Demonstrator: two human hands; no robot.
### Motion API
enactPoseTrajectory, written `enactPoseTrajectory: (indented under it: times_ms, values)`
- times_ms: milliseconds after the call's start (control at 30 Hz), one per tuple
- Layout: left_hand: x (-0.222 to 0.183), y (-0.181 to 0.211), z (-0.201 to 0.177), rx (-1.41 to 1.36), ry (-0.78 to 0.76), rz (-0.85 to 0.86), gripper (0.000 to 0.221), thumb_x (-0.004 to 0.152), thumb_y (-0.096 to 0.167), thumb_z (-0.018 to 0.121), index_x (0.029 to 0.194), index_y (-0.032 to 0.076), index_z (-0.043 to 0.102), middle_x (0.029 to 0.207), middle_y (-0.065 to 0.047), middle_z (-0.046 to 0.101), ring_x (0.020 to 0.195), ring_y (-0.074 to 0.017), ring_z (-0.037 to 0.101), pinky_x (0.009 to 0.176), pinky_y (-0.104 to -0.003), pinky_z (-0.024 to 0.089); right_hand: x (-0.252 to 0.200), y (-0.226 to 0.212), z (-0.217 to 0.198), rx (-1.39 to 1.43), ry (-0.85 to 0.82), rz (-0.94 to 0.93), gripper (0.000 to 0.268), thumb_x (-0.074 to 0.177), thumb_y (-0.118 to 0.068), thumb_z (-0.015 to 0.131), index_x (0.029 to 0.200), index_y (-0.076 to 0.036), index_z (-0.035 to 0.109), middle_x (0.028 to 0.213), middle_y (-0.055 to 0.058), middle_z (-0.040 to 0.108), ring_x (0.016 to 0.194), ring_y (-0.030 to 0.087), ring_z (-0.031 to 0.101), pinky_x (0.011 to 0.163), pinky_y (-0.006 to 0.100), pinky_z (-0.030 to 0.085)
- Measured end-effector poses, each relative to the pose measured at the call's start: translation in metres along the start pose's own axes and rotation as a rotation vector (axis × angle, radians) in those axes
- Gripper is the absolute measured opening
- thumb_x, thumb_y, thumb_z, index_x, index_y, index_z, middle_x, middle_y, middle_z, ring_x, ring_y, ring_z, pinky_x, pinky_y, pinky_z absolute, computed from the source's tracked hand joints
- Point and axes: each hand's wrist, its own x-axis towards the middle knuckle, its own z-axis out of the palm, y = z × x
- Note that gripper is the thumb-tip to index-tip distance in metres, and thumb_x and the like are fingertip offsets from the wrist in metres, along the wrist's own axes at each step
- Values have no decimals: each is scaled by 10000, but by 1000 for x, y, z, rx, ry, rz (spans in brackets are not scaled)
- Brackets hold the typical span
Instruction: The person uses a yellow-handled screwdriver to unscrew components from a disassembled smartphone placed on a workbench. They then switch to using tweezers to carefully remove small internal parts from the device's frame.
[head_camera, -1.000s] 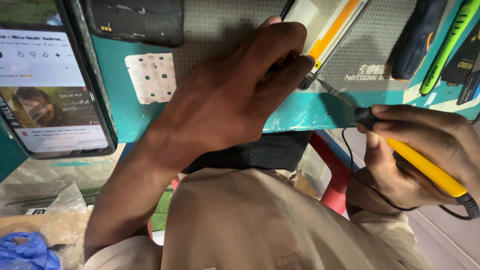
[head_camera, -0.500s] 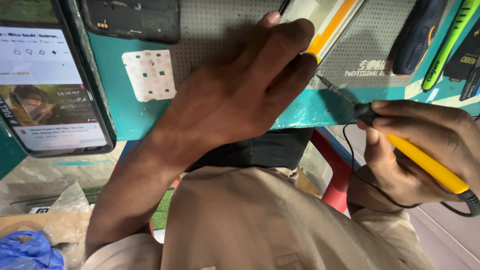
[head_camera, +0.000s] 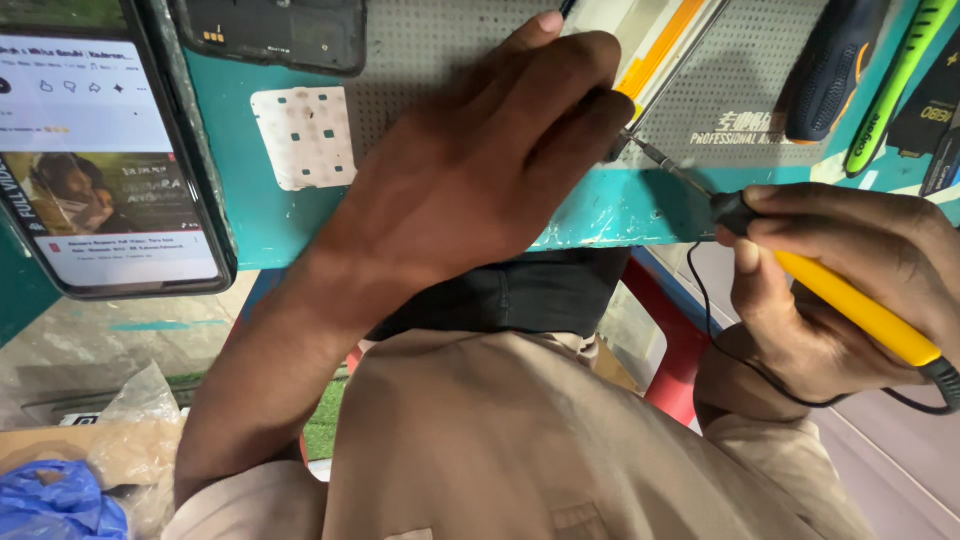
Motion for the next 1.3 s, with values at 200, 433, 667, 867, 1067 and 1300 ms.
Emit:
enactPoseTrajectory:
  times_ms: [200,433,667,867,1067,1300]
  values:
    - [3,2,-5,-147,9,-34,330,984,180,745,1211,-38,646,1226,-117,536,1120,-312,655,1085,-424,551,-6,6,-4,10,-10,52,197,987,139,758,1147,137,642,1059,283,710,948,278,761,874,298,655]
    - [3,2,6,82,9,-9,154,1031,115,696,1089,-12,630,1214,-117,503,1181,-296,646,1094,-378,564,-10,4,0,6,18,58,156,1022,152,757,1126,147,641,1090,272,717,976,283,763,911,300,653]
    - [5,1,9,115,1,-14,152,1019,129,693,1052,-5,632,1196,-104,500,1182,-240,636,1112,-355,556,-5,0,0,-7,5,39,154,1018,159,761,1120,145,645,1109,280,708,992,288,762,921,301,656]
    - [4,2,9,157,-14,-13,162,1005,139,690,1051,-11,651,1196,-108,509,1200,-237,628,1106,-344,551,-2,-1,-2,-36,-24,4,152,1012,159,761,1104,141,642,1095,286,699,1004,292,757,916,302,653]
    - [3,2,11,166,-2,3,179,988,131,657,1080,-22,641,1223,-113,492,1199,-234,608,1144,-351,538,9,1,-9,-101,-134,-33,164,961,132,741,1079,138,627,1028,264,690,955,306,747,870,317,641]
    - [0,4,13,209,-1,-14,172,1021,168,669,1082,9,643,1224,-106,483,1230,-264,596,1076,-343,551,11,-8,-7,-43,-69,-16,150,1046,62,790,1107,79,655,1127,232,695,996,257,756,895,283,645]
